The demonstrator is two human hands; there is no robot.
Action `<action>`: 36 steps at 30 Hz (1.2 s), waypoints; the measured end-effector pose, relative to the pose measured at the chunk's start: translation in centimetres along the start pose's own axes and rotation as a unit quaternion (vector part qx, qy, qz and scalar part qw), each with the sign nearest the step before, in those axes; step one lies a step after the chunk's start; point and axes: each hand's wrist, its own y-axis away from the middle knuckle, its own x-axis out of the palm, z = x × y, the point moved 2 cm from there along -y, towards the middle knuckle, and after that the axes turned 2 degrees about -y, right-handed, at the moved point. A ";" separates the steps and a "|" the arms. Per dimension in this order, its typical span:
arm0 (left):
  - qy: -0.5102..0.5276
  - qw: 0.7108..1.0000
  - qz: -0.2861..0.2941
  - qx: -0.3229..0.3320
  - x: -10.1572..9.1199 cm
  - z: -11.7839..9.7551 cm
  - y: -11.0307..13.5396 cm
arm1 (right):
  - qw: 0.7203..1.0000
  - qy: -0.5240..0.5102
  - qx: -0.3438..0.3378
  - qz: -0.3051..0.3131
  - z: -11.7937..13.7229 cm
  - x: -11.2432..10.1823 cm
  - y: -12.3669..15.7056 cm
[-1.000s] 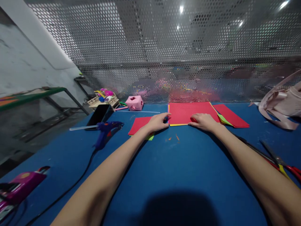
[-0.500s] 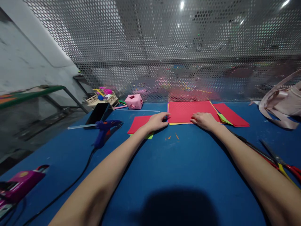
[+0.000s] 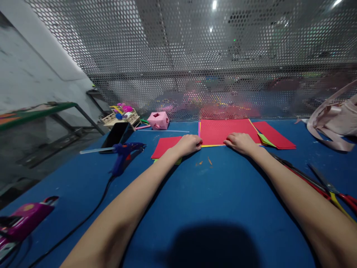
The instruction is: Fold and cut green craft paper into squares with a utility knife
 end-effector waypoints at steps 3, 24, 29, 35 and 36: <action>-0.007 1.000 0.005 0.002 0.0 0.0 -0.4 | 1.000 -0.001 -0.002 -0.002 0.1 -0.1 0.0; 0.181 0.972 -0.109 -0.103 -1.1 0.4 -0.7 | 1.000 -0.017 -0.004 -0.021 1.8 -0.4 -0.2; 0.241 0.953 -0.149 -0.109 -0.9 0.5 -0.9 | 0.998 -0.038 0.014 -0.041 1.6 0.1 -0.5; 0.289 0.940 -0.134 -0.121 0.8 0.6 -1.8 | 0.991 -0.072 -0.007 -0.116 1.5 -0.6 -0.3; 0.292 0.938 -0.138 -0.127 1.1 0.7 -1.9 | 0.988 -0.077 -0.021 -0.135 1.8 -1.0 -0.3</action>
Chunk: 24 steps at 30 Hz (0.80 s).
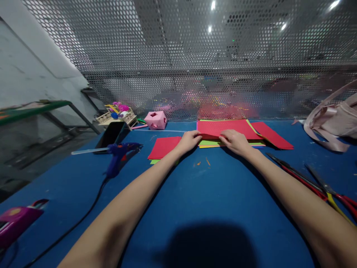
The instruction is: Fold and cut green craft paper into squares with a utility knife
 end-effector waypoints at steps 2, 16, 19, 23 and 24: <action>0.006 1.000 -0.016 -0.012 0.4 0.4 -0.1 | 0.999 -0.012 -0.036 -0.025 0.9 -0.4 -0.2; 0.053 0.997 -0.044 -0.034 0.8 1.3 -0.4 | 0.994 -0.004 -0.065 0.088 0.1 1.6 -0.3; 0.062 0.996 -0.054 -0.037 0.8 1.3 -0.3 | 0.993 0.002 -0.059 0.100 0.1 1.3 -0.4; 0.068 0.996 -0.055 -0.031 0.6 1.0 0.1 | 0.992 0.006 -0.053 0.114 0.2 1.0 -0.4; 0.066 0.996 -0.052 -0.028 0.5 0.9 0.2 | 0.992 0.007 -0.050 0.117 0.2 1.0 -0.4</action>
